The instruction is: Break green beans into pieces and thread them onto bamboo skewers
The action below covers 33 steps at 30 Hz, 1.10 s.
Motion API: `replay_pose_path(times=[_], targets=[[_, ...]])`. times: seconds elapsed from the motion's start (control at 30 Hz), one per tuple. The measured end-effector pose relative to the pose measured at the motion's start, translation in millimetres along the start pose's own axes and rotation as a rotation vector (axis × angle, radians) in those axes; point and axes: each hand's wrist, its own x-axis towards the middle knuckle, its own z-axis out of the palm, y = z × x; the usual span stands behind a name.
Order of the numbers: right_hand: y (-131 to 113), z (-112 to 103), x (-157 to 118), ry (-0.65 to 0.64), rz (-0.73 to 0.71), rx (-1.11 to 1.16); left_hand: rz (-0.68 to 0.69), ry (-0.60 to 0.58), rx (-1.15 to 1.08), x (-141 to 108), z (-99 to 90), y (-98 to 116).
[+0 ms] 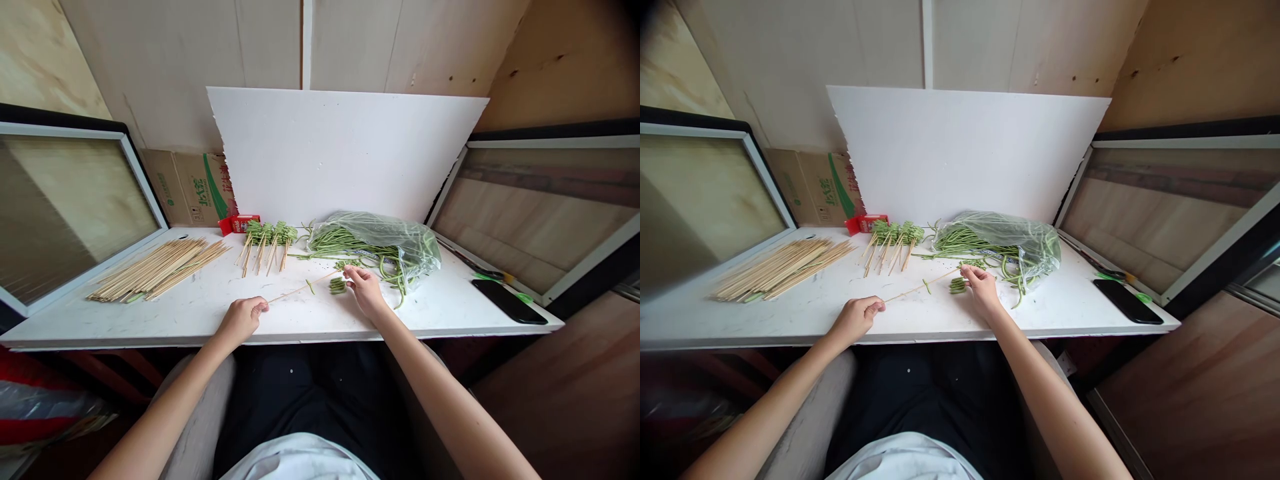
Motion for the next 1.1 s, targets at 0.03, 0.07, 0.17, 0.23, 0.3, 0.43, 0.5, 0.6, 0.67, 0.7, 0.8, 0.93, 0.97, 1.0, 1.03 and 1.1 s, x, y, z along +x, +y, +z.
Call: replay_pose_path(times=[0.03,0.07,0.17,0.23,0.3,0.43,0.5,0.6,0.67,0.7,0.8,0.93,0.97,1.0,1.03,1.1], targets=[[0.9,0.9,-0.3,0.002,0.001,0.005,0.005,-0.003,-0.017,0.0,0.1,-0.5],[1.7,1.7,-0.6,0.005,0.0,0.007,0.009,-0.004,-0.03,-0.1,0.1,-0.8],[2.6,3.2,-1.5,0.013,0.001,0.012,0.016,0.0,-0.047,0.0,0.1,-1.0],[2.5,3.9,-1.9,0.017,0.009,0.022,0.016,0.0,-0.047,0.2,-0.1,-0.7],[2.5,4.5,-1.9,0.021,0.017,0.036,0.01,-0.004,-0.039,0.3,-0.6,-0.3],[4.2,5.1,-0.7,0.027,0.012,0.057,0.001,-0.01,-0.02,0.5,-1.7,-0.3],[5.3,5.2,-0.2,0.034,0.008,0.063,0.005,-0.006,-0.017,0.8,-1.5,-1.0],[5.2,5.6,-1.1,0.042,0.006,0.061,0.018,0.007,-0.022,1.3,-0.2,-3.0],[3.9,6.1,-2.6,0.042,0.005,0.059,0.025,0.014,-0.028,1.5,1.0,-4.2],[3.2,6.4,-3.4,0.041,0.006,0.06,0.025,0.018,-0.032,1.5,1.4,-4.6],[2.5,7.3,-4.4,0.038,0.014,0.062,0.023,0.023,-0.041,1.5,2.1,-5.1],[5.4,7.3,-3.0,0.041,0.032,0.087,0.019,0.025,-0.041,1.3,1.9,-4.8],[6.1,7.2,-2.6,0.04,0.034,0.091,0.02,0.027,-0.041,1.2,1.8,-4.6],[6.5,7.1,-2.4,0.039,0.036,0.093,0.021,0.028,-0.042,1.2,1.7,-4.5],[6.5,7.1,-2.4,0.037,0.036,0.093,0.022,0.029,-0.043,1.1,1.7,-4.3],[5.1,7.1,-3.1,0.035,0.033,0.09,0.025,0.03,-0.041,1.1,1.7,-4.3]])
